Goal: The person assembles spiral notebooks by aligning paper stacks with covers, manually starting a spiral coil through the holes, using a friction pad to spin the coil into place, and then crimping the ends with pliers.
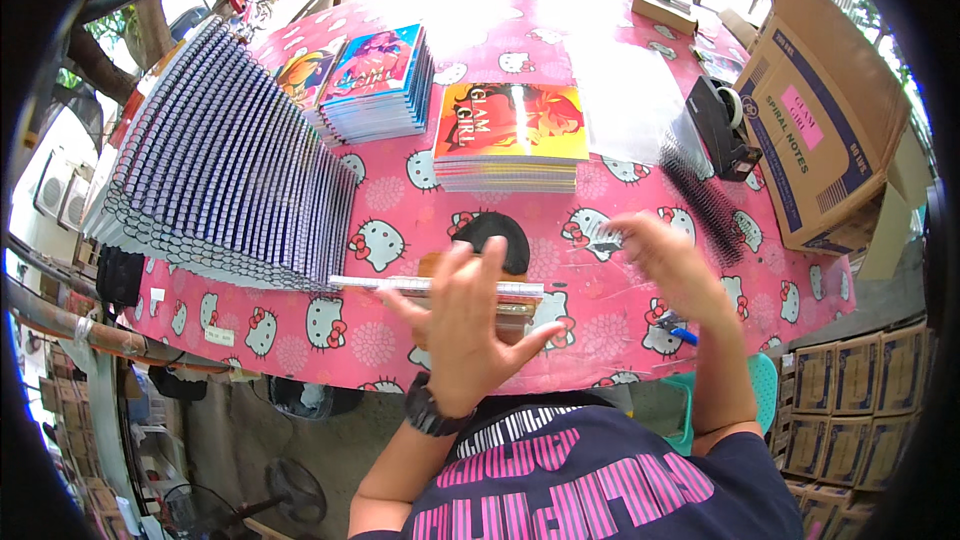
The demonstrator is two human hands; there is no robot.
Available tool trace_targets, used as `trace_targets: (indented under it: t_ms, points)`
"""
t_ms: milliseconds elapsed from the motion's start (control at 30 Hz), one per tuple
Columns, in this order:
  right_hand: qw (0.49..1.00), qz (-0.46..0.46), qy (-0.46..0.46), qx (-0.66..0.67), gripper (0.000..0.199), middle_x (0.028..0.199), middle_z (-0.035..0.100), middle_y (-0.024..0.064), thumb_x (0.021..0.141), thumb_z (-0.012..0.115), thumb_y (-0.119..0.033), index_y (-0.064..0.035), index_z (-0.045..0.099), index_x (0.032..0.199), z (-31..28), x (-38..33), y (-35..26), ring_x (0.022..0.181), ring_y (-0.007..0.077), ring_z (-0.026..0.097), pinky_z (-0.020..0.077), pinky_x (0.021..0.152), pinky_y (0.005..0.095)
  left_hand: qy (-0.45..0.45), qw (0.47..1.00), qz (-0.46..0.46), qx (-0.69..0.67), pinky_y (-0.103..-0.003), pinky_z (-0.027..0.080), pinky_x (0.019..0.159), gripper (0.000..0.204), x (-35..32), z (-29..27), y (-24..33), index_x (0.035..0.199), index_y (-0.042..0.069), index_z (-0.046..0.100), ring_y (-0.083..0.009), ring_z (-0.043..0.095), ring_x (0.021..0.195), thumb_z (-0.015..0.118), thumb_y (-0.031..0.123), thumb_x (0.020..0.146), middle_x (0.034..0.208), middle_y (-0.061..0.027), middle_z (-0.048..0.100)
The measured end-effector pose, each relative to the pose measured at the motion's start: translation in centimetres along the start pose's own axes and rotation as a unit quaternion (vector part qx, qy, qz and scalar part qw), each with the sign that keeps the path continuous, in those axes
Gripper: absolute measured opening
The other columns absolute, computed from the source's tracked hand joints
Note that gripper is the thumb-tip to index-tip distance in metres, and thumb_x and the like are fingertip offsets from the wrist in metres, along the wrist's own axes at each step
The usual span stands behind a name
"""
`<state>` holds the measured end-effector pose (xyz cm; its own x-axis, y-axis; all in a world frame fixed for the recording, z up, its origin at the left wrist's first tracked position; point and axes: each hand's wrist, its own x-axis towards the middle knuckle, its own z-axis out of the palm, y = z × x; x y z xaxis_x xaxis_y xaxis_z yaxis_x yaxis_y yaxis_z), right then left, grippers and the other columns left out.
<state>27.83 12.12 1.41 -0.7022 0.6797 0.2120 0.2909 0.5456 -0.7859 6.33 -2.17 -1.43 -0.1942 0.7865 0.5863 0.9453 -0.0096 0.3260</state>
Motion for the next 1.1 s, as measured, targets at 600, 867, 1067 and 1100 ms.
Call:
trace_targets:
  t_ms: [600,867,1067,1100]
  points:
    - [0.993,-0.111,-0.011,0.022,0.020,0.084,0.060,0.0079,0.081,0.066,-0.007,-0.0048,0.066,0.101,4.9,0.9,-3.5,0.077,0.0232,0.062,0.0497,0.069,0.0325,0.045,0.998,0.034,-0.019,-0.065,-0.003,0.107,0.045,0.5,3.4,0.7,0.116,0.013,0.059,-0.0250,0.046,0.123,0.068,0.027,0.074,0.119,-0.0033,0.057]
    - [0.990,-0.017,-0.106,0.092,0.043,0.082,0.063,0.0082,0.085,0.062,-0.007,-0.0049,0.050,0.127,4.4,1.7,-4.5,0.070,0.0162,0.062,0.0499,0.067,0.0312,-0.044,0.990,0.113,-0.076,-0.058,0.006,0.107,0.022,0.6,0.3,-1.0,0.102,0.018,0.063,-0.0136,0.056,0.095,0.064,0.028,0.082,0.091,0.0061,0.059]
    - [0.982,-0.155,-0.104,0.015,0.032,0.104,0.061,0.0134,0.078,0.065,-0.004,-0.0061,0.063,0.110,6.8,9.2,3.8,0.095,0.0241,0.060,0.0499,0.083,0.0336,-0.036,0.989,0.105,-0.095,-0.058,0.008,0.104,0.016,2.0,-0.1,-0.5,0.094,0.020,0.062,-0.0135,0.056,0.093,0.066,0.029,0.081,0.087,0.0073,0.059]
    - [0.975,-0.190,-0.113,-0.023,0.035,0.113,0.058,0.0157,0.076,0.066,-0.007,-0.0066,0.063,0.111,8.1,10.5,4.5,0.104,0.0297,0.056,0.0464,0.090,0.0372,-0.030,0.989,0.100,-0.105,-0.058,0.008,0.103,0.017,2.0,-0.2,-0.5,0.094,0.019,0.062,-0.0138,0.056,0.094,0.065,0.029,0.081,0.089,0.0071,0.059]
